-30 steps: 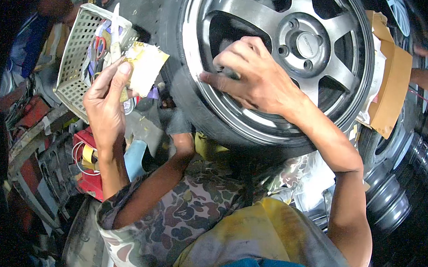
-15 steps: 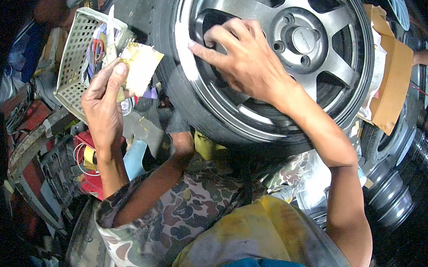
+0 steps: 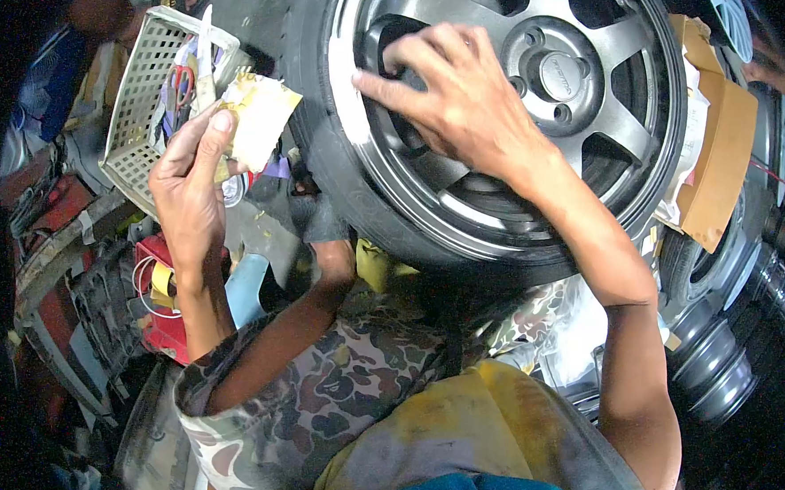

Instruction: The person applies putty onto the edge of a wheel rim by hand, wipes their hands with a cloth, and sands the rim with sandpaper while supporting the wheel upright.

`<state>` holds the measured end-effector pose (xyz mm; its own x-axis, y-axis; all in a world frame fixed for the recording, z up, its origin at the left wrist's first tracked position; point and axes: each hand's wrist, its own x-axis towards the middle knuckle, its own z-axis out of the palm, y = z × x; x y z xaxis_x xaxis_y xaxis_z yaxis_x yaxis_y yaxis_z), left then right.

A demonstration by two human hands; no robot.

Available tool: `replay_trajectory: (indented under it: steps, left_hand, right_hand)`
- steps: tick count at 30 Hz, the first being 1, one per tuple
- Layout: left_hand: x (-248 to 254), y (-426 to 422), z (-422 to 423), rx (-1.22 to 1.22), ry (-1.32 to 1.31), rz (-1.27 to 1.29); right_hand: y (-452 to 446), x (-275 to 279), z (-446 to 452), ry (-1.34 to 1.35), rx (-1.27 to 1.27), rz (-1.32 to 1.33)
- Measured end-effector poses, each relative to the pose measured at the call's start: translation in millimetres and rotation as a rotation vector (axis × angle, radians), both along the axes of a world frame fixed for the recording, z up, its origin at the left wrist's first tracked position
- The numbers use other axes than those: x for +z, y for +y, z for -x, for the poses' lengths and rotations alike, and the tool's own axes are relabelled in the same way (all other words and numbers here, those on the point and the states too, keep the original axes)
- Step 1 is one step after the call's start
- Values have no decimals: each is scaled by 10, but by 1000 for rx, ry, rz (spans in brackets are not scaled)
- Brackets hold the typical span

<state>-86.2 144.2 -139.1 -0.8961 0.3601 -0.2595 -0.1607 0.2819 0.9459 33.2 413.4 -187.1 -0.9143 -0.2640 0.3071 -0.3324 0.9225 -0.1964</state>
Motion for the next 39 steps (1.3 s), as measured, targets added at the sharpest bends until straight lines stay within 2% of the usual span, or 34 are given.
replay_trajectory:
  steps: [4,7,11,14,18,26,29,31,34,38,39]
  left_hand:
    - [-1,-13,3,23,4,0]
    - [-7,-38,10,15,0,-12]
    - [-34,-57,13,14,5,-18]
    - [-23,-36,14,15,-10,-8]
    - [-69,25,-3,-28,-49,-73]
    - [4,129,-33,-62,-104,-53]
    - [-25,129,-48,-59,-116,-110]
    - [-75,108,-53,-7,-105,-117]
    - [-80,15,58,54,10,-80]
    - [-33,14,57,92,-20,-55]
    - [-37,19,46,91,-20,-56]
  right_hand:
    - [36,-32,225,83,-52,-51]
    - [-35,78,279,-1,-73,-66]
    - [-40,42,271,26,-53,-88]
    - [-9,34,159,70,-32,1]
    - [-174,259,-11,9,21,290]
    - [-407,233,106,45,71,333]
    - [-457,222,79,-14,73,362]
    - [-452,230,27,-133,105,473]
    - [-268,240,-9,-122,29,386]
    - [-65,99,58,8,-86,106]
    - [-56,80,86,9,-87,105]
